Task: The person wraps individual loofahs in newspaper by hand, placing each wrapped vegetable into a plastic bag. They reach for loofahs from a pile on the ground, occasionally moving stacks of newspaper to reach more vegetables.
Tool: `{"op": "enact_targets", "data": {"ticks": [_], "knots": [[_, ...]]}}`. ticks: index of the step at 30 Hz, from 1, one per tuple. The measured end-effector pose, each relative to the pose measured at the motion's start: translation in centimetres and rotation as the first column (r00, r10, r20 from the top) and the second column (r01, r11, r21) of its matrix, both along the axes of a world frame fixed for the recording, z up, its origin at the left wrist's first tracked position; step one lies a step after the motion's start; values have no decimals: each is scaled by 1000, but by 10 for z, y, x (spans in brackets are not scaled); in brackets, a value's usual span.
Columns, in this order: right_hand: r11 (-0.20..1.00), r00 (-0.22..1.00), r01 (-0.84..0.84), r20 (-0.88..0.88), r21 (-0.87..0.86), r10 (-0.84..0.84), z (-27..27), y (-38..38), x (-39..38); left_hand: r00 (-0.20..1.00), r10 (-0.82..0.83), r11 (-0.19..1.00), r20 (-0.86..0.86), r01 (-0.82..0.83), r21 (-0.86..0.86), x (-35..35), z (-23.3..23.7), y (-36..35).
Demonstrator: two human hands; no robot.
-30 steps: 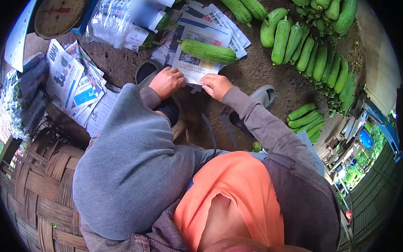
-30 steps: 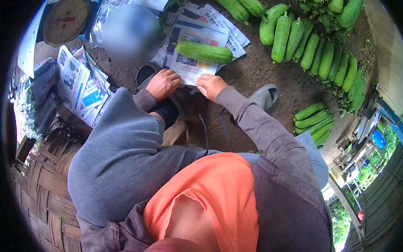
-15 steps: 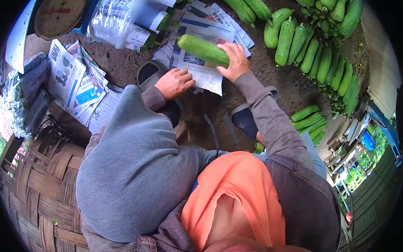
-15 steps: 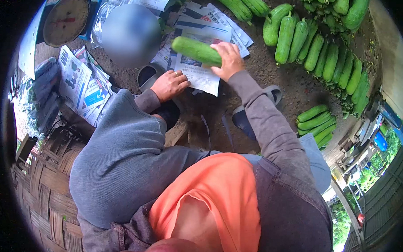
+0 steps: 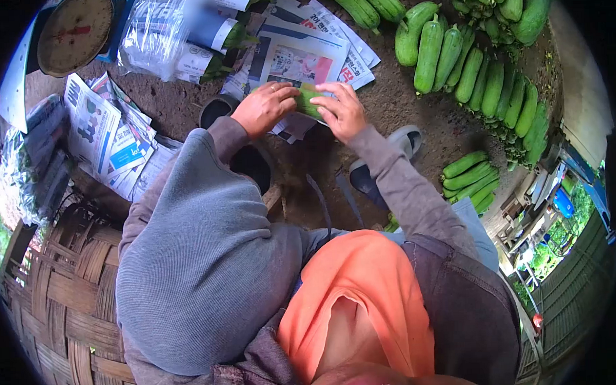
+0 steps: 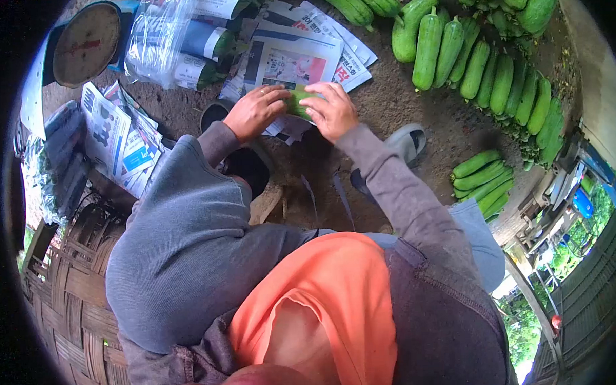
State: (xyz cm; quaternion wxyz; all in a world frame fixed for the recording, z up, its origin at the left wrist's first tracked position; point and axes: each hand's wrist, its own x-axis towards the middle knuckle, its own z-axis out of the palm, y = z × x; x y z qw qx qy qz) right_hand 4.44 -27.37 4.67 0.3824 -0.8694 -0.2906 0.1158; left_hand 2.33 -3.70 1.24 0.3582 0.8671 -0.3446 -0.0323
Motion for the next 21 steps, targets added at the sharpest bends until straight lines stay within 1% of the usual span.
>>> {"op": "enact_targets", "data": {"ticks": [3,4,5,6,7,9,10,11,13,14,15,16,17,18,19,20,21], "knots": [[982,982,-174,81,67,168,21,14,-24,953,29,998,-302,-12,61,19,0,-3],[986,983,-166,83,13,164,24,23,-32,936,41,997,-349,-14,81,25,-3,-4],[987,982,-160,95,-32,163,24,33,-36,912,67,997,-405,-47,58,28,-4,-5],[981,987,-106,105,-162,124,18,39,-36,888,102,995,-448,-92,45,32,-4,-4],[968,989,-42,130,-246,76,-4,41,-36,863,143,989,-485,-144,36,37,-4,-1],[936,956,-10,271,-352,112,-51,33,-29,912,251,966,-323,-260,17,38,-7,1],[919,943,-9,302,-395,139,-57,32,-20,948,305,948,-87,-311,-67,40,4,2],[919,927,-29,333,-393,172,-63,28,-10,936,340,939,-94,-343,-14,35,16,7],[927,971,-146,127,-346,200,-43,34,16,910,402,915,-98,-397,70,23,36,14],[933,969,-153,136,-326,206,-45,37,22,821,425,903,-382,-357,239,12,43,15],[936,967,-152,149,-317,208,-46,37,24,636,420,904,-647,-358,234,5,37,20],[939,964,-154,161,-308,211,-48,37,25,385,369,904,-846,-361,230,-5,26,23],[941,962,-158,171,-299,215,-50,37,25,92,276,903,-957,-366,225,-15,14,23],[942,963,-153,168,-299,210,-48,38,25,-31,146,824,-989,-550,139,-22,14,18],[954,974,-130,144,-271,174,-46,40,25,-120,-10,695,-993,-715,80,-28,14,11],[964,984,-106,117,-244,137,-44,42,24,-172,-181,525,-968,-849,53,-32,13,4],[973,991,-80,92,-216,102,-40,45,24,-161,-280,469,-946,-883,11,-35,-1,0]]}}
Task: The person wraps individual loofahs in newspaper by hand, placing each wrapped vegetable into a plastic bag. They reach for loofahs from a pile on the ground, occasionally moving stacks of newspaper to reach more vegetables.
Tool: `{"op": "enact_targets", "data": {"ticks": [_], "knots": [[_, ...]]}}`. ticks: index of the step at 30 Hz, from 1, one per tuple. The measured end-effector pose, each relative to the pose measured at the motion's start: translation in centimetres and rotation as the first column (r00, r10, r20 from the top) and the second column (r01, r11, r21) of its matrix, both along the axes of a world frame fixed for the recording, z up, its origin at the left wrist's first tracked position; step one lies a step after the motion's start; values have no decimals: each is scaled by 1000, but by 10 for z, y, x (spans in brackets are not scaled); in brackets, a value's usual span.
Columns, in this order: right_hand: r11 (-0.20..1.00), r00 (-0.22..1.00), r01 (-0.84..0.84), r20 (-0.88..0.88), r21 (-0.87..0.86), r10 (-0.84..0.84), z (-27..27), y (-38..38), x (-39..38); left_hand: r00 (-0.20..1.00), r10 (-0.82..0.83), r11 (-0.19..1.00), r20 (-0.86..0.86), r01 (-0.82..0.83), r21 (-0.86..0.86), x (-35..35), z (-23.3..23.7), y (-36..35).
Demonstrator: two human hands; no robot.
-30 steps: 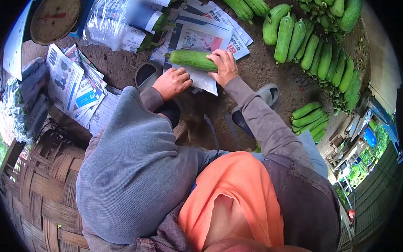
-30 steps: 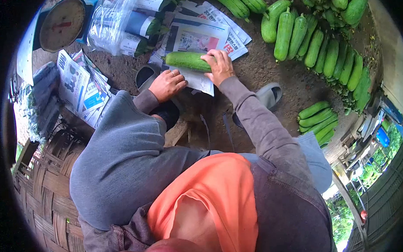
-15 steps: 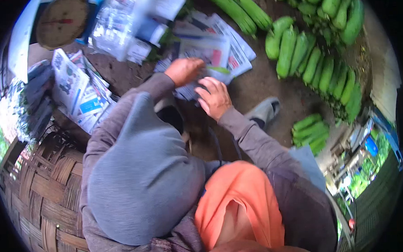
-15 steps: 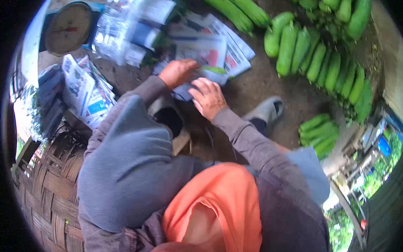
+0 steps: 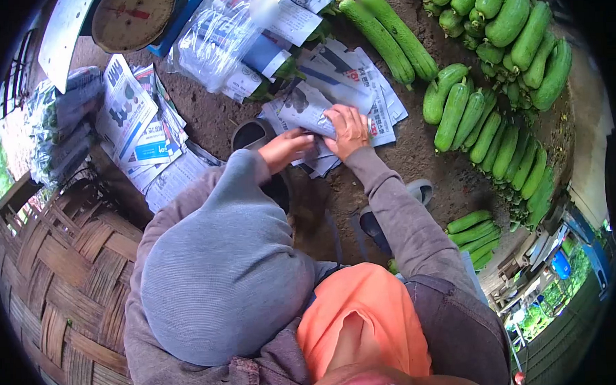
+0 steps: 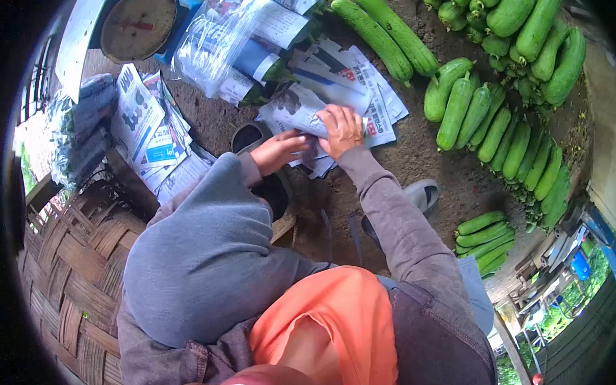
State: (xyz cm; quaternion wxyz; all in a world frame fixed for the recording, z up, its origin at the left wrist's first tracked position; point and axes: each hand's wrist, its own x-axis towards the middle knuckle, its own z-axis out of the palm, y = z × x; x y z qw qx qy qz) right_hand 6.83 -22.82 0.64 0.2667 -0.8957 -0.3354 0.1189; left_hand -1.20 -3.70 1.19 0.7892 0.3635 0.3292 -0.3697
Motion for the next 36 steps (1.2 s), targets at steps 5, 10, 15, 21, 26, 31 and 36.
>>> {"op": "enact_targets", "data": {"ticks": [5,10,15,21,26,31,36], "knots": [[925,877,334,-419,180,-235,9,10,-34,983,162,964,90,-138,-226,1,-18,-4],[644,296,738,-954,203,-39,31,15,-58,961,191,927,199,-110,-358,7,9,4],[891,913,360,-301,277,-275,50,21,-35,903,359,916,238,-292,-274,28,29,7],[719,569,595,-820,359,-61,63,34,-32,735,95,909,671,-339,242,31,51,41],[718,473,596,-880,360,49,72,43,-26,788,-274,-36,551,-581,813,20,16,116],[806,523,482,-851,344,50,59,82,-31,799,-418,-82,434,-508,857,31,-7,152],[902,779,291,-626,319,-30,59,119,-19,816,-146,85,560,-553,829,21,-18,162]]}}
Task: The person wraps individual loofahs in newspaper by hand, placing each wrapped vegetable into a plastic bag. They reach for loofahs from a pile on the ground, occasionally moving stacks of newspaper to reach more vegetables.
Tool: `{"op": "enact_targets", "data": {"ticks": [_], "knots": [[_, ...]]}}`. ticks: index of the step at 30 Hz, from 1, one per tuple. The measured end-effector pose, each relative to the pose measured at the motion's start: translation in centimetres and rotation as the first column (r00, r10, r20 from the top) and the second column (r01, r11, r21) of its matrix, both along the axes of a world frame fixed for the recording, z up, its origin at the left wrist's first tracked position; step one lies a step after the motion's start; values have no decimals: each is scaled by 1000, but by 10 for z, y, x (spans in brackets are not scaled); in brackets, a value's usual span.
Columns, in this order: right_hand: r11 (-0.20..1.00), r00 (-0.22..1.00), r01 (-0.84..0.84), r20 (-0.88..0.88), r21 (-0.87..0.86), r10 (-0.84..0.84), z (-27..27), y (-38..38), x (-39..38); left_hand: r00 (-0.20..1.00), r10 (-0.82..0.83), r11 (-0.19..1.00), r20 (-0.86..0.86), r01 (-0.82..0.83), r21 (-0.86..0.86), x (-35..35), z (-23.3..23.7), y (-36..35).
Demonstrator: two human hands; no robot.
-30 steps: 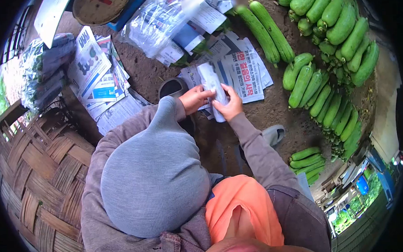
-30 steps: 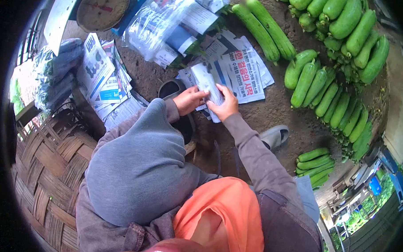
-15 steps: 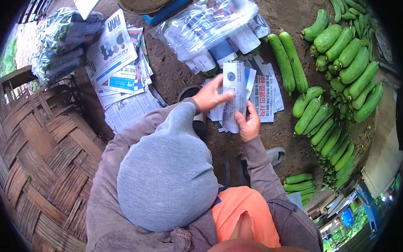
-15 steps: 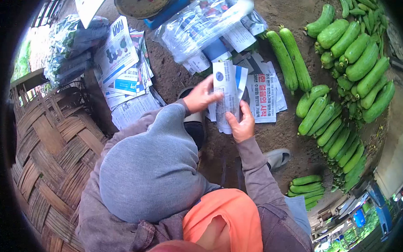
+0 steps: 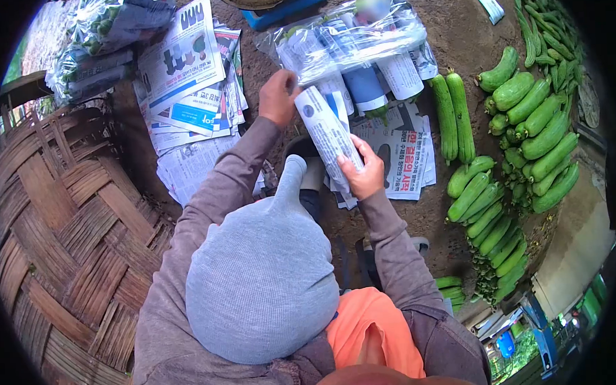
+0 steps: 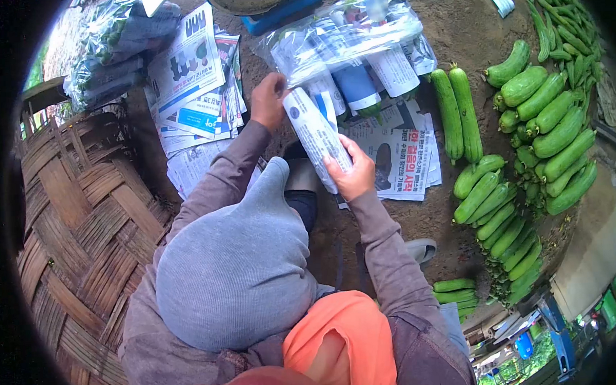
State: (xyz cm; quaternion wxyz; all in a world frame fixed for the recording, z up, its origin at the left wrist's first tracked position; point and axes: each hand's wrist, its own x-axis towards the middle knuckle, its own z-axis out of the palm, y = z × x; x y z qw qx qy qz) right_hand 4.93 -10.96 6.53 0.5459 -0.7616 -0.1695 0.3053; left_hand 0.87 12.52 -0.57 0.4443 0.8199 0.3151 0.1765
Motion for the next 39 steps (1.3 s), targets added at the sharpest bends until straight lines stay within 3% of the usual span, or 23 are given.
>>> {"op": "enact_targets", "data": {"ticks": [2,6,10,13,16,17,20,23,27,30,34,36,38,39], "knots": [[995,972,-64,221,-79,81,5,12,7,996,90,988,11,-88,-125,-8,-2,0],[982,889,-55,440,-179,130,8,33,12,988,129,988,79,-121,-99,-16,15,-6],[986,856,-4,510,-165,88,1,68,10,988,139,989,73,-136,-49,-26,19,-7],[987,888,-12,452,-161,85,4,90,10,991,113,992,69,-116,41,-31,12,4],[989,898,-47,428,-137,102,-1,86,7,989,111,994,98,-113,13,-33,7,8],[990,906,-64,409,-124,110,-3,83,5,985,160,985,67,-154,-81,-32,5,7],[984,826,-160,534,-83,179,-2,76,-7,981,194,969,25,-188,-162,-31,8,9],[969,809,-193,535,-153,245,3,80,-6,981,184,972,67,-171,-158,-32,8,8],[950,694,-201,649,-241,312,24,98,12,987,68,994,146,-55,-90,-33,19,16],[959,701,-235,655,-160,281,26,127,35,970,67,995,233,-47,-90,-37,26,4],[973,803,-209,552,-94,226,10,140,30,966,204,931,157,-143,-336,-41,10,15],[977,814,-181,540,-115,214,-2,136,17,980,158,952,120,-119,-283,-49,6,19],[970,693,-219,683,-104,229,-19,131,10,983,140,956,121,-102,-276,-54,1,18],[958,638,-223,717,-179,282,-29,131,7,989,95,990,113,-81,-118,-56,5,18]]}}
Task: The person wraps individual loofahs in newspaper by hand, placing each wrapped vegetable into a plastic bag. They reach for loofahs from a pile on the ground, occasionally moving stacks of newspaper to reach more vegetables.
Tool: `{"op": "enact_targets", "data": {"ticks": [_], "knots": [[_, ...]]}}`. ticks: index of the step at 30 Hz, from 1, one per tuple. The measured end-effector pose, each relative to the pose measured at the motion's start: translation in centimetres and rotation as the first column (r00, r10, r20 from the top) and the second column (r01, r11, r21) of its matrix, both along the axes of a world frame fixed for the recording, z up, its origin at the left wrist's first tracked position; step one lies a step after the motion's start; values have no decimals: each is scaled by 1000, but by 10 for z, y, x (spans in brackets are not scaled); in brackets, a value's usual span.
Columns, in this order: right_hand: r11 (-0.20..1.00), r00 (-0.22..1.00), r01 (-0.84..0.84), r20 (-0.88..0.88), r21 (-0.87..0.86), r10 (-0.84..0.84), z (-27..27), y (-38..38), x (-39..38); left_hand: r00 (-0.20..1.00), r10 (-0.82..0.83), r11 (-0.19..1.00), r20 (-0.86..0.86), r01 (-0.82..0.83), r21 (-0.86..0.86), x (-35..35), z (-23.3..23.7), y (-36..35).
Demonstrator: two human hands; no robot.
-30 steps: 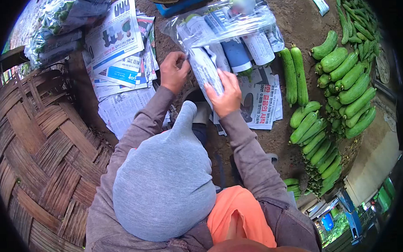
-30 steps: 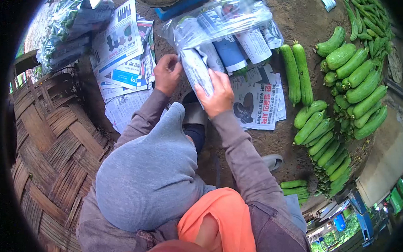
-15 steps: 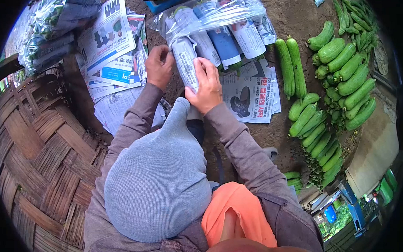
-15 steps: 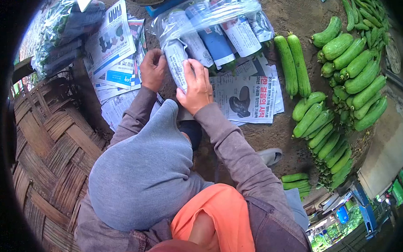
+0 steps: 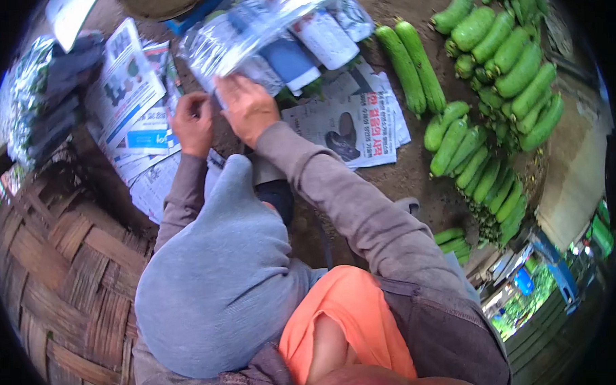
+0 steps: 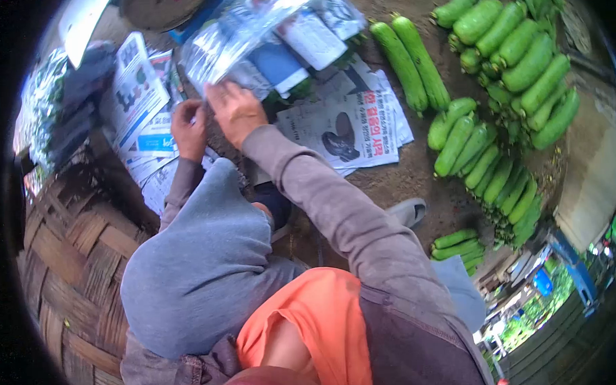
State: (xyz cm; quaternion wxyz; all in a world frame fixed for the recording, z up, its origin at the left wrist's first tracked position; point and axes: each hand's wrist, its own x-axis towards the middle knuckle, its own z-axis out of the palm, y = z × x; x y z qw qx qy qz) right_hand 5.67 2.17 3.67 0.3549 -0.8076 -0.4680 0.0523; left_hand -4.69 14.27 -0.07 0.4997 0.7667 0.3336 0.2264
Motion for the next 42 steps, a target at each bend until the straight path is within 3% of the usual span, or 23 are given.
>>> {"op": "enact_targets", "data": {"ticks": [3,5,8,9,10,11,12,13,16,17,18,19,20,22,23,24,25,27,30,35,37,39,42], "knots": [[999,986,-17,167,27,12,-30,1,-7,994,-110,942,12,100,320,7,24,-6],[1000,997,-8,78,-19,9,-27,2,-9,978,-203,948,-50,210,240,8,32,-14],[1000,998,-7,57,-21,8,-33,8,-11,979,-204,970,-19,205,128,-5,-6,-11],[999,999,-41,18,-5,41,-29,3,-6,977,-183,965,-109,200,169,-7,-11,-10],[995,994,-98,-58,-23,96,-15,-5,1,968,-165,983,-187,177,52,-15,-34,-2],[988,997,-18,-65,156,28,2,-24,5,944,-214,940,-250,269,210,-17,-37,-1],[982,998,33,-56,184,-24,19,-42,16,902,-217,936,-372,300,182,-25,-51,5],[974,997,77,-49,214,-68,34,-64,27,906,-238,807,-351,385,447,-30,-63,6],[894,941,335,-53,297,-335,56,-165,72,861,-247,896,-445,378,232,-49,-56,-3],[834,874,485,-167,262,-456,60,-207,83,860,-238,912,-452,358,201,-56,-55,-9],[789,795,605,-15,106,-607,72,-257,97,858,-231,925,-459,340,171,-57,-54,-15],[672,673,739,-25,48,-739,77,-301,105,854,-343,879,-390,438,187,-51,-41,-27],[586,579,810,148,9,-802,83,-350,114,832,-453,822,-320,529,210,-41,-17,-47],[237,235,971,64,22,-970,83,-444,125,753,-628,716,-196,658,234,-23,18,-91],[170,181,975,-68,140,-981,61,-508,130,707,-693,671,-143,704,233,-12,29,-111],[-16,13,992,-223,129,-975,73,-525,128,612,-773,564,-167,784,259,0,36,-127],[-106,-58,983,-291,152,-955,66,-559,126,507,-840,447,-195,849,283,9,39,-138],[-247,-213,968,-380,44,-900,76,-581,120,337,-877,272,-342,935,226,12,28,-148],[-233,-225,972,-423,-34,-878,75,-606,126,167,-836,141,-522,986,89,16,18,-157],[135,116,989,-249,-62,-962,51,-617,187,97,-751,96,-653,995,37,26,20,-167],[241,230,952,-74,-190,-970,41,-604,221,105,-738,96,-667,994,50,27,20,-170],[274,275,910,-43,-310,-961,30,-587,249,85,-745,72,-662,996,47,31,23,-172],[150,306,797,177,-585,-935,12,-558,275,14,-787,-22,-617,998,51,35,18,-173]]}}
